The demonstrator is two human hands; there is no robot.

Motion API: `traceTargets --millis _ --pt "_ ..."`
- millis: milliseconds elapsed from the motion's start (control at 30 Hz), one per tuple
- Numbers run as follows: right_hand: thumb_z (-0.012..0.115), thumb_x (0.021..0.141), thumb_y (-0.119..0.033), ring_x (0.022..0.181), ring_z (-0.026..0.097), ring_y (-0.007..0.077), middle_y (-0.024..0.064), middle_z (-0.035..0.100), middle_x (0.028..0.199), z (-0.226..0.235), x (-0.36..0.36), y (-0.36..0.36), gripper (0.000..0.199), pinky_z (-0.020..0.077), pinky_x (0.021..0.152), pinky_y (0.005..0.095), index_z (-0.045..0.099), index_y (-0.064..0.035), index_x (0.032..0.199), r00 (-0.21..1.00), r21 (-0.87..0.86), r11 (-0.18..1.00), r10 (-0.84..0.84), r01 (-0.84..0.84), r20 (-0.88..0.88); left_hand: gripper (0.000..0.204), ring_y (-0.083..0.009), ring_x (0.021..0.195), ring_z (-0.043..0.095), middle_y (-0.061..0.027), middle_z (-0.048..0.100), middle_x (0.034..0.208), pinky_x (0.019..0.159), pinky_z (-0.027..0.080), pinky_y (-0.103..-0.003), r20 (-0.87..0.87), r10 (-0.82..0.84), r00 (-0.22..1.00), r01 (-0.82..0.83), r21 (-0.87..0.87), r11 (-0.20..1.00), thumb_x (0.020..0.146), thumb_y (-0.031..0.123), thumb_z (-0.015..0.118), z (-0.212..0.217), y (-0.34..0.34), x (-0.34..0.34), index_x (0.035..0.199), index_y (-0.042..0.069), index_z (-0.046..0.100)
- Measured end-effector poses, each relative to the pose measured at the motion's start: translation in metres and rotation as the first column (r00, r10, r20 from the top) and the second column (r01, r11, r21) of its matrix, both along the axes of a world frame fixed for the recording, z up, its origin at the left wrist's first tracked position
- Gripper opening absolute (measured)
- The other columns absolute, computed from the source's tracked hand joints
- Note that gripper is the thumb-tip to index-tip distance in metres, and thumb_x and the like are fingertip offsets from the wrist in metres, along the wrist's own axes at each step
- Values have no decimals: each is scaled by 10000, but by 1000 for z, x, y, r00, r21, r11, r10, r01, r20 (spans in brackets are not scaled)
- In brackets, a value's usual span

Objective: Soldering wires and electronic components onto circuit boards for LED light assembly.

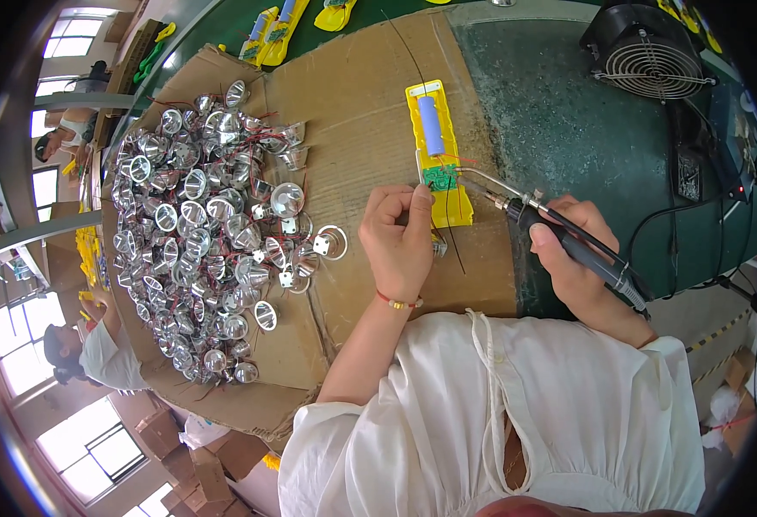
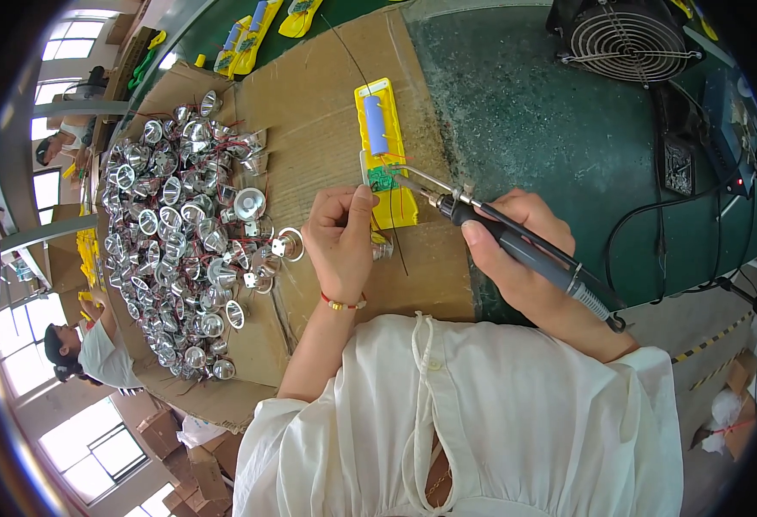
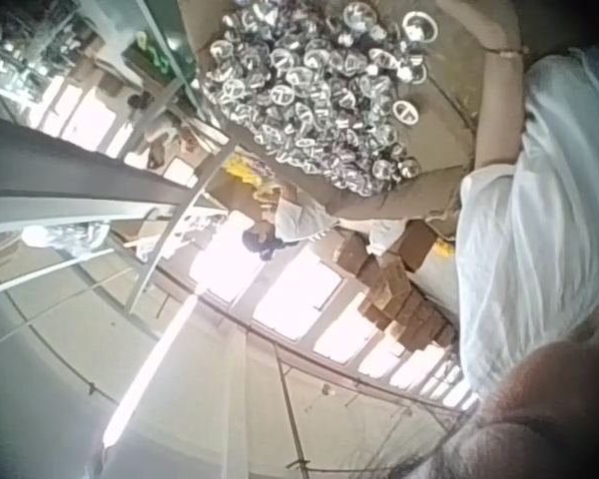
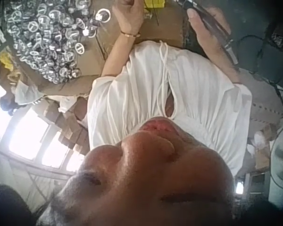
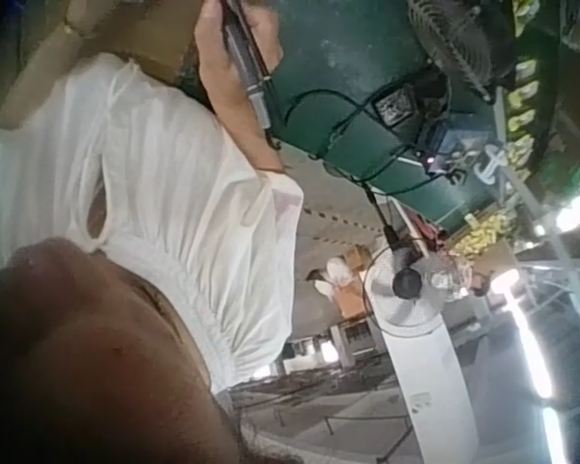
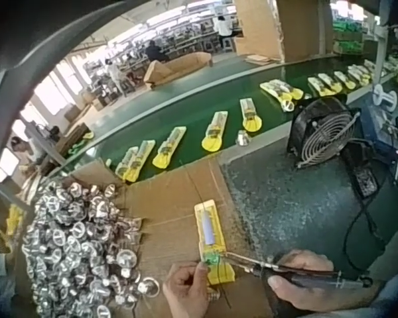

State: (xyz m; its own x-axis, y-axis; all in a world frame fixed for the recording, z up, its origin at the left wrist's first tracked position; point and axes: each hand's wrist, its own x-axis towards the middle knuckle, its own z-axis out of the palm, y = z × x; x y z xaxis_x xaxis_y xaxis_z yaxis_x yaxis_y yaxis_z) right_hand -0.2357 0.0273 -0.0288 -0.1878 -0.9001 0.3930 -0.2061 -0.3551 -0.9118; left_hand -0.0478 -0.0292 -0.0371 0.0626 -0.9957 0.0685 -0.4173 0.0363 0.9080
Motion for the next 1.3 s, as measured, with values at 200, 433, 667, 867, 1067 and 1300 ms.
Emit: traceTargets --millis 200,433,667,867,1067,1300 --pt "662 781 -83 548 533 74 53 577 641 8 3 6 150 417 501 218 546 4 821 999 206 979 -11 1 47 159 -76 665 514 -43 574 796 566 406 -207 -38 -26 999 26 -4 1000 828 96 621 1 2 1 742 -37 641" --pt "666 775 -86 540 528 63 37 575 624 2 3 4 147 413 491 214 552 -2 811 996 194 981 -43 26 84 139 -111 603 528 -77 574 786 516 421 -236 -61 -60 996 61 17 998 774 84 677 -1 0 2 744 -45 637" --pt "658 782 -88 535 525 59 33 571 613 3 5 4 142 410 485 215 548 -5 814 999 213 977 3 -11 38 132 -105 556 517 -74 557 775 480 412 -232 26 -50 998 52 -63 997 769 64 675 3 0 -2 720 -49 626" --pt "644 792 -81 586 537 78 62 573 697 3 -2 9 148 422 529 214 539 2 855 999 138 990 -44 40 29 137 -79 624 493 -50 559 787 526 396 -215 -1 -27 1000 27 13 1000 782 77 666 6 2 -3 732 -46 633" --pt "634 799 -72 573 532 82 74 575 716 -7 -10 13 156 422 529 212 522 15 863 980 158 984 -103 77 170 135 -70 606 494 -45 554 793 516 404 -206 -60 -10 998 14 61 998 783 64 657 3 1 -3 724 -54 627" --pt "598 821 -88 564 520 94 83 551 689 -5 -17 14 138 420 530 219 503 9 846 968 210 972 -145 102 204 130 -105 563 525 -77 551 764 488 426 -227 46 -44 998 45 -39 998 772 48 656 3 -2 -3 701 -48 605"
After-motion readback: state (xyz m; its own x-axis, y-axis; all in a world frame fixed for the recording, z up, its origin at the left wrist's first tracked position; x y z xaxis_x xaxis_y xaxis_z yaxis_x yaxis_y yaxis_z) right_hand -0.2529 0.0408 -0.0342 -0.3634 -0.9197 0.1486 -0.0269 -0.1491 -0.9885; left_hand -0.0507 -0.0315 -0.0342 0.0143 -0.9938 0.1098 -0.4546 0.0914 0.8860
